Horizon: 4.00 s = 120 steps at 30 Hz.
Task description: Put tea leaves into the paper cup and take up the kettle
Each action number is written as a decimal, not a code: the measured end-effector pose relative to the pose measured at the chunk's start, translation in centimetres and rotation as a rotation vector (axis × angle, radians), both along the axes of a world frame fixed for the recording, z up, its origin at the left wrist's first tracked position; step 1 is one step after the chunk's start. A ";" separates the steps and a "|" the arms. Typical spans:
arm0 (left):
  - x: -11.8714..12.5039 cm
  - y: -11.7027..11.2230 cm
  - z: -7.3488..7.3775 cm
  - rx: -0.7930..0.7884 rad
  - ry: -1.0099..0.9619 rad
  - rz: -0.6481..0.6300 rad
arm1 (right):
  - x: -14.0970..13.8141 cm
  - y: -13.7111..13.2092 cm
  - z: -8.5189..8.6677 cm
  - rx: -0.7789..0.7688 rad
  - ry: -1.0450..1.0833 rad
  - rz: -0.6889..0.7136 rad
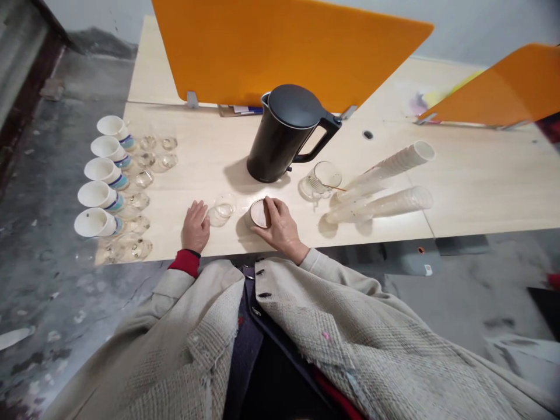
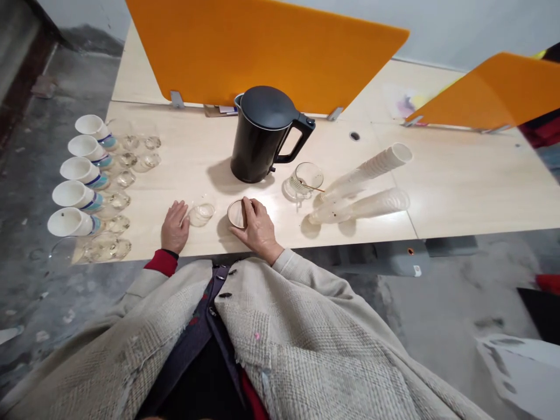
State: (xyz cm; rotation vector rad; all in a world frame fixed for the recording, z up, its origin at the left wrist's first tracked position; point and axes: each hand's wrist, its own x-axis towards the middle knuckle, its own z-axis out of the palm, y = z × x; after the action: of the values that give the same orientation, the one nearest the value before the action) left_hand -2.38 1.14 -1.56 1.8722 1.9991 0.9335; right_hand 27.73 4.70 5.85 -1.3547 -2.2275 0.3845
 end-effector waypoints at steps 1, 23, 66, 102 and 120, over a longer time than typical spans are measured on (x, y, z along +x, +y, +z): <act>0.0 -0.4 0.2 0.027 -0.012 0.031 | -0.2 -0.3 0.3 0.012 -0.020 -0.005; 13.0 1.1 1.1 -0.033 -0.183 -0.264 | -1.8 0.4 -0.5 -0.010 0.021 -0.050; 12.5 1.3 0.4 0.026 -0.178 -0.214 | 10.0 10.8 -0.1 -0.208 1.344 -0.834; 12.6 1.2 0.9 -0.046 -0.168 -0.217 | 5.4 0.9 7.1 -0.366 0.358 0.275; 12.6 1.3 0.8 -0.025 -0.189 -0.243 | 5.6 1.5 6.5 -0.628 1.054 -0.137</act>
State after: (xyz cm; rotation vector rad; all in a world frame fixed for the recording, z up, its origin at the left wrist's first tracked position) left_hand 10.22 2.43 -0.78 1.8827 1.6255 0.9704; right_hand 33.28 6.19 12.33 -1.1329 -1.1507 1.4356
